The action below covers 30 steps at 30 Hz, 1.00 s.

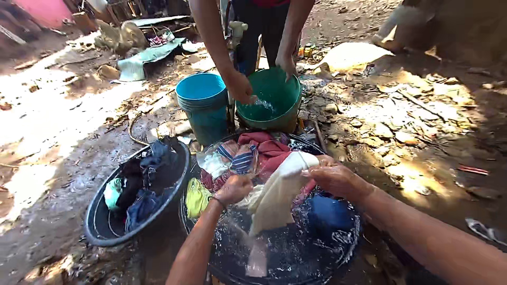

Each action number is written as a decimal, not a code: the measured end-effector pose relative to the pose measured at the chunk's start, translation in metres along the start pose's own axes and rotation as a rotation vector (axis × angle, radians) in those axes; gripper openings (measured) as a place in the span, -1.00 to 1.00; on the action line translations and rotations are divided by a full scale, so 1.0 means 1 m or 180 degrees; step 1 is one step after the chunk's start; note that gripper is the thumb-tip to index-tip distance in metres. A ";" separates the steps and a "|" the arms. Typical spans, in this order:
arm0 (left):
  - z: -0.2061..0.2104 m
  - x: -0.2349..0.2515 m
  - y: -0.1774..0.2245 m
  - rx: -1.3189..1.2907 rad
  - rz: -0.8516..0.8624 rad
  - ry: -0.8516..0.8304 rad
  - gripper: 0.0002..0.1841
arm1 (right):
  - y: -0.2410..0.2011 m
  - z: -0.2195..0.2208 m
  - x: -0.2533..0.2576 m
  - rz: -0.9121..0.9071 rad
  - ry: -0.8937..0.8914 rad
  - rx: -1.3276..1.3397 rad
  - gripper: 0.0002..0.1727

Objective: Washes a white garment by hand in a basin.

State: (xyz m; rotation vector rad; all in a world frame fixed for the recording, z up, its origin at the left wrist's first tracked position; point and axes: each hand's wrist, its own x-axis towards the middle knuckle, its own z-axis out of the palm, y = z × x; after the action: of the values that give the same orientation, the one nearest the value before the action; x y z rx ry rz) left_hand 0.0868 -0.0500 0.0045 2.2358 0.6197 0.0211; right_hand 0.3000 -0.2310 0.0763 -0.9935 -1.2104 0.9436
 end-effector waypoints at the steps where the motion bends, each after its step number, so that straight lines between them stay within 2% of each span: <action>1: 0.008 -0.001 -0.011 0.0243 -0.0242 -0.0257 -0.68 | -0.005 0.001 0.000 -0.0060 0.0020 0.0129 -0.70; 4: 0.045 0.006 -0.027 0.1121 -0.0998 -0.0945 -0.63 | -0.022 0.016 -0.002 -0.0321 -0.0053 0.0845 -0.75; 7: 0.067 0.001 -0.005 0.1332 -0.1064 -0.0866 -0.53 | -0.039 0.041 0.002 -0.0623 -0.0292 0.1495 -0.79; 9: 0.053 -0.018 0.041 0.0867 -0.1003 -0.0654 -0.53 | -0.044 0.055 0.005 -0.0705 -0.0390 0.1694 -0.77; 12: 0.030 -0.044 0.094 -0.0382 -0.0914 -0.0074 -0.63 | -0.038 0.063 0.010 -0.0681 -0.0549 0.1645 -0.77; 14: 0.038 -0.038 0.081 -0.1061 -0.0594 0.0317 -0.65 | -0.031 0.062 0.011 -0.0583 -0.0467 0.1385 -0.78; 16: 0.057 -0.020 0.043 -0.1443 -0.0079 0.0328 -0.59 | -0.023 0.055 0.008 -0.0507 -0.0361 0.1121 -0.77; 20: 0.058 -0.037 0.051 -0.2655 0.0413 0.0650 -0.68 | -0.017 0.032 -0.004 -0.0431 -0.0301 0.0784 -0.73; 24: 0.066 -0.018 0.041 -0.3799 0.0017 0.1158 -0.69 | -0.016 0.010 -0.019 -0.0211 -0.0088 0.0393 -0.69; 26: 0.065 -0.012 0.027 -0.3626 0.0050 0.1307 -0.69 | -0.012 0.001 -0.028 0.0059 0.0142 0.0323 -0.69; 30: 0.042 -0.013 0.015 -0.2890 0.0158 0.1966 -0.73 | -0.013 -0.016 -0.042 0.0270 0.0456 0.0248 -0.65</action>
State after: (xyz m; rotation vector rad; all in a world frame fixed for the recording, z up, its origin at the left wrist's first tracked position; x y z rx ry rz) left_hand 0.0904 -0.0933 -0.0114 1.3281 0.6852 0.8669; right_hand 0.3112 -0.2761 0.0753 -1.0387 -1.0115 0.9620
